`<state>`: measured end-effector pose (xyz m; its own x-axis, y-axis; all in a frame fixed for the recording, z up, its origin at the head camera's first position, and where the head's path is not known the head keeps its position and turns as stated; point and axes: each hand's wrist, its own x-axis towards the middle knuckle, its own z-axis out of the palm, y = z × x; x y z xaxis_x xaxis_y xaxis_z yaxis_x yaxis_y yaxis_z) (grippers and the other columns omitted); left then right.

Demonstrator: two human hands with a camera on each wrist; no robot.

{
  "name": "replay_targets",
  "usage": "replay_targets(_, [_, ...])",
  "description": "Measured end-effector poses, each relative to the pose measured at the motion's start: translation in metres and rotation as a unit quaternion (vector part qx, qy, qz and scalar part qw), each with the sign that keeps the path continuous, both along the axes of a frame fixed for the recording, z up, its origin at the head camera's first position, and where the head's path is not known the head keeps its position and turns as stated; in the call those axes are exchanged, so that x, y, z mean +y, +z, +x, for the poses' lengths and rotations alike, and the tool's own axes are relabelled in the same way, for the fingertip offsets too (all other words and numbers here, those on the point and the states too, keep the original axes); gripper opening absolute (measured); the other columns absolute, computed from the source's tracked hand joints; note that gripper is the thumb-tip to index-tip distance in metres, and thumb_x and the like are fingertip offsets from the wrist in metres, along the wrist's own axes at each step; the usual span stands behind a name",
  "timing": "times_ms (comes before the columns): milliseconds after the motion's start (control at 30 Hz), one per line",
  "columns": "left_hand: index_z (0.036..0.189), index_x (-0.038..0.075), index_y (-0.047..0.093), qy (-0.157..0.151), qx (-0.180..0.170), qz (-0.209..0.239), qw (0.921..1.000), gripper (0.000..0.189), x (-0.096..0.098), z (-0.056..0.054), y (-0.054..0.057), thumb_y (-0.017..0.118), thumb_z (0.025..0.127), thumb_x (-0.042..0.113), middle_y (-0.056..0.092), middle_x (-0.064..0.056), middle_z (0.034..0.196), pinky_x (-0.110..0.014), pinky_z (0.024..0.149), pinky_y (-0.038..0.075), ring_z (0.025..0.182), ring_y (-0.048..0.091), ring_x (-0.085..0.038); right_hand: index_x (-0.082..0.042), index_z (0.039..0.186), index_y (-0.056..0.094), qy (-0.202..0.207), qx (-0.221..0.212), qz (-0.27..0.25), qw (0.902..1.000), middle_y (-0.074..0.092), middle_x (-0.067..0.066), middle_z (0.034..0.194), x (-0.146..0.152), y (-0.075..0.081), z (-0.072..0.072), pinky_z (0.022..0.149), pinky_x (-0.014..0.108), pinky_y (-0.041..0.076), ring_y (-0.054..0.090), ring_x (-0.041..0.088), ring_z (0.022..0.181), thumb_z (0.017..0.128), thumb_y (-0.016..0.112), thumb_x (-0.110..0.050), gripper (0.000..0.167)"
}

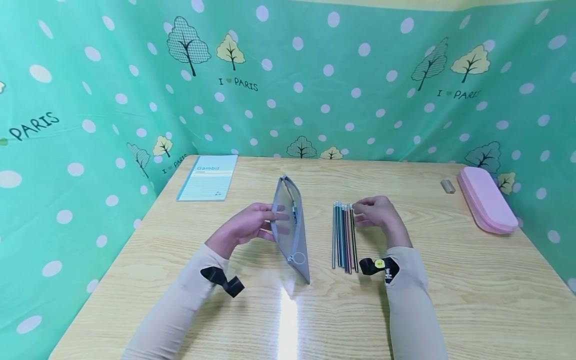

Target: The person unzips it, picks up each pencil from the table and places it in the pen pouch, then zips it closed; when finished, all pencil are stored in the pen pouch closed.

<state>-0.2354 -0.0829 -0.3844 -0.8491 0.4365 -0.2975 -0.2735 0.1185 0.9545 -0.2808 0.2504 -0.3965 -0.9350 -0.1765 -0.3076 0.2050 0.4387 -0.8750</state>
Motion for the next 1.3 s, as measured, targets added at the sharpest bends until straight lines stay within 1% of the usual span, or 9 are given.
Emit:
replay_targets(133, [0.146, -0.008, 0.049, 0.004, 0.0, 0.0, 1.0, 0.044, -0.002, 0.0, 0.0, 0.05, 0.107, 0.01, 0.062, -0.028, 0.132, -0.035, 0.077, 0.066, 0.099, 0.071, -0.028, 0.019, 0.148, 0.035, 0.008, -0.013, -0.004, 0.9999, 0.05, 0.039, 0.142, -0.001, -0.001, 0.0, 0.089, 0.033, 0.064, 0.071, 0.012, 0.092, 0.108, 0.052, -0.015, 0.055])
replay_targets(200, [0.146, -0.008, 0.05, 0.002, 0.001, 0.0, 1.0, 0.044, -0.003, 0.0, 0.0, 0.05, 0.107, 0.011, 0.063, -0.028, 0.131, -0.035, 0.078, 0.066, 0.1, 0.071, -0.028, 0.019, 0.148, 0.036, 0.007, -0.02, -0.008, 0.9998, 0.056, 0.037, 0.135, -0.001, -0.002, 0.001, 0.088, 0.033, 0.064, 0.071, 0.012, 0.09, 0.108, 0.053, -0.015, 0.055])
replay_targets(300, [0.144, -0.01, 0.051, -0.005, 0.004, 0.004, 1.0, 0.042, -0.002, 0.001, 0.001, 0.048, 0.107, 0.01, 0.063, -0.031, 0.13, -0.037, 0.08, 0.066, 0.101, 0.071, -0.03, 0.02, 0.147, 0.036, -0.003, -0.03, -0.017, 0.9994, 0.067, 0.025, 0.117, 0.0, -0.005, 0.002, 0.084, 0.032, 0.065, 0.071, 0.011, 0.085, 0.107, 0.055, -0.012, 0.054])
replay_targets(367, [0.142, -0.011, 0.051, -0.01, 0.005, 0.008, 0.9999, 0.041, -0.001, 0.001, 0.001, 0.047, 0.107, 0.01, 0.062, -0.032, 0.13, -0.039, 0.082, 0.066, 0.103, 0.071, -0.031, 0.02, 0.147, 0.035, -0.009, -0.034, -0.017, 0.9992, 0.07, 0.016, 0.108, 0.0, -0.007, 0.003, 0.081, 0.031, 0.065, 0.071, 0.011, 0.083, 0.106, 0.055, -0.009, 0.054])
replay_targets(467, [0.141, -0.012, 0.051, -0.007, 0.008, 0.009, 0.9999, 0.04, -0.001, 0.001, 0.001, 0.044, 0.107, 0.009, 0.062, -0.033, 0.131, -0.04, 0.083, 0.066, 0.104, 0.07, -0.032, 0.022, 0.146, 0.035, -0.014, -0.035, -0.01, 0.9992, 0.071, 0.013, 0.102, 0.0, -0.01, 0.004, 0.079, 0.031, 0.066, 0.071, 0.011, 0.08, 0.106, 0.055, -0.007, 0.053])
replay_targets(700, [0.141, -0.011, 0.052, -0.001, 0.006, 0.01, 0.9999, 0.04, -0.003, -0.001, 0.002, 0.045, 0.107, 0.009, 0.064, -0.031, 0.128, -0.038, 0.081, 0.066, 0.099, 0.07, -0.029, 0.024, 0.142, 0.037, -0.018, -0.036, 0.007, 0.9992, 0.071, 0.012, 0.096, -0.004, -0.013, 0.002, 0.077, 0.032, 0.066, 0.07, 0.012, 0.076, 0.103, 0.057, -0.003, 0.051])
replay_targets(867, [0.14, -0.013, 0.052, -0.001, 0.006, 0.013, 0.9999, 0.04, -0.004, -0.001, 0.0, 0.045, 0.107, 0.009, 0.061, -0.034, 0.132, -0.039, 0.083, 0.066, 0.105, 0.07, -0.033, 0.023, 0.137, 0.044, -0.016, -0.022, 0.05, 0.9984, 0.071, 0.017, 0.095, -0.009, -0.016, 0.0, 0.075, 0.033, 0.067, 0.07, 0.013, 0.074, 0.101, 0.062, -0.001, 0.048])
replay_targets(1167, [0.139, -0.013, 0.052, 0.002, 0.013, 0.012, 0.9998, 0.04, -0.005, 0.001, 0.001, 0.045, 0.107, 0.009, 0.063, -0.034, 0.129, -0.04, 0.082, 0.066, 0.107, 0.07, -0.036, 0.02, 0.129, 0.055, -0.031, 0.01, 0.115, 0.9929, 0.068, 0.026, 0.101, -0.015, -0.022, 0.001, 0.07, 0.031, 0.066, 0.071, 0.014, 0.07, 0.092, 0.071, 0.003, 0.043])
replay_targets(1300, [0.138, -0.013, 0.053, 0.004, 0.012, 0.016, 0.9998, 0.039, -0.005, 0.002, 0.002, 0.048, 0.107, 0.009, 0.064, -0.032, 0.126, -0.038, 0.079, 0.067, 0.102, 0.071, -0.033, 0.019, 0.126, 0.058, -0.038, 0.022, 0.142, 0.9889, 0.068, 0.029, 0.106, -0.016, -0.023, 0.001, 0.068, 0.029, 0.066, 0.07, 0.014, 0.067, 0.09, 0.073, 0.002, 0.043])
